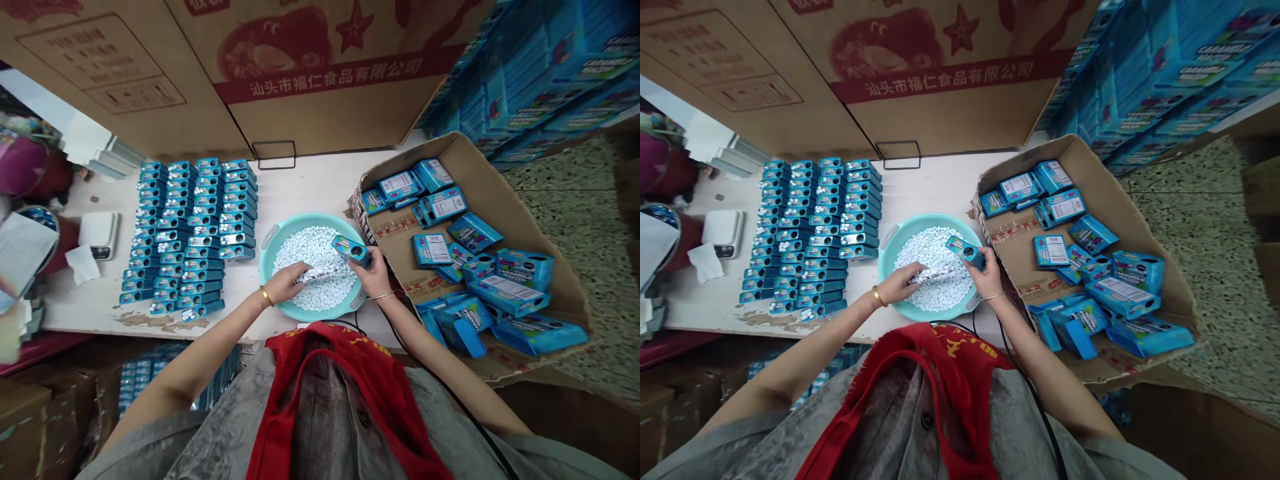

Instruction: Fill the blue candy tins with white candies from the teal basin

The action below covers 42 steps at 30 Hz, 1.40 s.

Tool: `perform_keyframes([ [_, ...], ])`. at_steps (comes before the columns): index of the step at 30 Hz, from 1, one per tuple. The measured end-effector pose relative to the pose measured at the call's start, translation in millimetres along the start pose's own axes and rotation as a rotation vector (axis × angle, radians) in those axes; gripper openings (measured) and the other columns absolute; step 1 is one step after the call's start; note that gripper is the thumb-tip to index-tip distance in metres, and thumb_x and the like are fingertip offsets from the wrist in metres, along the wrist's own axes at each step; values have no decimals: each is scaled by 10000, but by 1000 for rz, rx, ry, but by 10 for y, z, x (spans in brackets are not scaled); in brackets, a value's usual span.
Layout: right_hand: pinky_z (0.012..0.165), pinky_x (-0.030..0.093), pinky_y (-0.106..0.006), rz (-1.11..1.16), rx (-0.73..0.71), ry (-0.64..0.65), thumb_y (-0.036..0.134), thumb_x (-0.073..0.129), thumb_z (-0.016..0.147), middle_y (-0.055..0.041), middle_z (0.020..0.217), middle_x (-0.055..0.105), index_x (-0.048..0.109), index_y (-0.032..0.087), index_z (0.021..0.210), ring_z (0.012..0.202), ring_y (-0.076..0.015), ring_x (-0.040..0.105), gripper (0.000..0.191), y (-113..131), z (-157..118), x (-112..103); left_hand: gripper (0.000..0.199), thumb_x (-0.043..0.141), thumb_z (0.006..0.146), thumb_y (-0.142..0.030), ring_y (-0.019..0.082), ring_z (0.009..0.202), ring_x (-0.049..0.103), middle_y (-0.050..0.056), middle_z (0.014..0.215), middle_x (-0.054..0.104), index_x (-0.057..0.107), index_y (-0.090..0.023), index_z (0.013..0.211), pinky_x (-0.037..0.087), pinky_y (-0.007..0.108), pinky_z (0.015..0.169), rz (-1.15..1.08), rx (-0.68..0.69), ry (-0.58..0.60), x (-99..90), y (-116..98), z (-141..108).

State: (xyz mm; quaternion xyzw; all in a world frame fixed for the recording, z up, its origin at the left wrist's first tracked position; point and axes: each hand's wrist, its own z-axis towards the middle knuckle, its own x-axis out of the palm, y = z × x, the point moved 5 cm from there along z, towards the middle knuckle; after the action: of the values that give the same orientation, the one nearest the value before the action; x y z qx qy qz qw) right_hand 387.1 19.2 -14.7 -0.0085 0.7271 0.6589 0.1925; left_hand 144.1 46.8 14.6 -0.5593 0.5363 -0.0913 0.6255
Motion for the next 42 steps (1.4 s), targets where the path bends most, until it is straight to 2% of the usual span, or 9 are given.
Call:
perform_keyframes([
  [7,986,453,-458,-48,-130,92,186,575,739,-65,1110,637,557,239,1068,1081,-255,591,334,124,-52,141,318,459,880,-147,216,1041,581,103,1086,607,514,-174,1192,484,356,907,257,25,71,-628,-553,103],
  [13,1016,449,-478,-85,-237,117,123,510,713,-77,1133,639,556,241,1072,1121,-263,585,380,117,-123,265,241,449,894,-94,227,910,640,130,1082,607,559,-133,1105,512,329,730,689,-177,310,-719,-1030,339],
  [20,1015,452,-471,-35,-192,135,139,525,732,-70,1137,640,544,247,1085,1125,-254,588,369,82,-160,332,260,347,946,-75,246,886,651,144,928,646,569,-93,1081,514,343,706,819,-191,356,-677,-1446,446],
  [27,997,469,-436,83,-110,153,202,577,749,-46,1102,646,555,248,1058,1086,-241,601,313,114,-150,361,205,478,924,-190,203,849,638,108,1060,625,559,-148,1108,511,314,712,712,-146,226,-962,-1225,362],
  [31,918,517,-396,139,-94,211,287,652,755,-24,1048,652,550,255,1070,994,-231,619,333,308,-204,464,538,644,842,-364,223,979,623,142,1292,518,444,-174,1303,520,341,801,418,0,91,-849,-885,333],
  [34,926,518,-383,149,-135,333,343,681,775,-24,1105,641,535,268,1145,1036,-223,616,405,456,-174,499,340,565,892,-340,205,952,617,93,1109,596,516,-190,1193,512,320,802,266,35,49,-705,-718,275],
  [37,900,532,-364,54,-118,296,406,667,808,-58,1214,599,478,271,1242,1073,-213,607,492,491,91,152,258,529,917,-364,191,925,604,61,1030,613,544,-205,1120,501,304,810,193,3,-80,-806,-657,55],
  [40,922,507,-416,-301,-27,-56,420,552,884,-115,1187,604,464,229,1263,1058,-233,596,433,442,474,-699,281,552,900,-409,193,889,592,44,999,616,553,-209,1096,492,305,805,233,-127,-271,-1103,-549,-363],
  [42,1042,374,-554,-530,36,-139,397,621,823,-188,1212,586,532,177,1204,1187,-330,519,449,319,633,-1237,300,559,887,-422,192,852,581,38,962,611,555,-198,1087,486,307,788,294,-263,-345,-1261,-410,-712],
])
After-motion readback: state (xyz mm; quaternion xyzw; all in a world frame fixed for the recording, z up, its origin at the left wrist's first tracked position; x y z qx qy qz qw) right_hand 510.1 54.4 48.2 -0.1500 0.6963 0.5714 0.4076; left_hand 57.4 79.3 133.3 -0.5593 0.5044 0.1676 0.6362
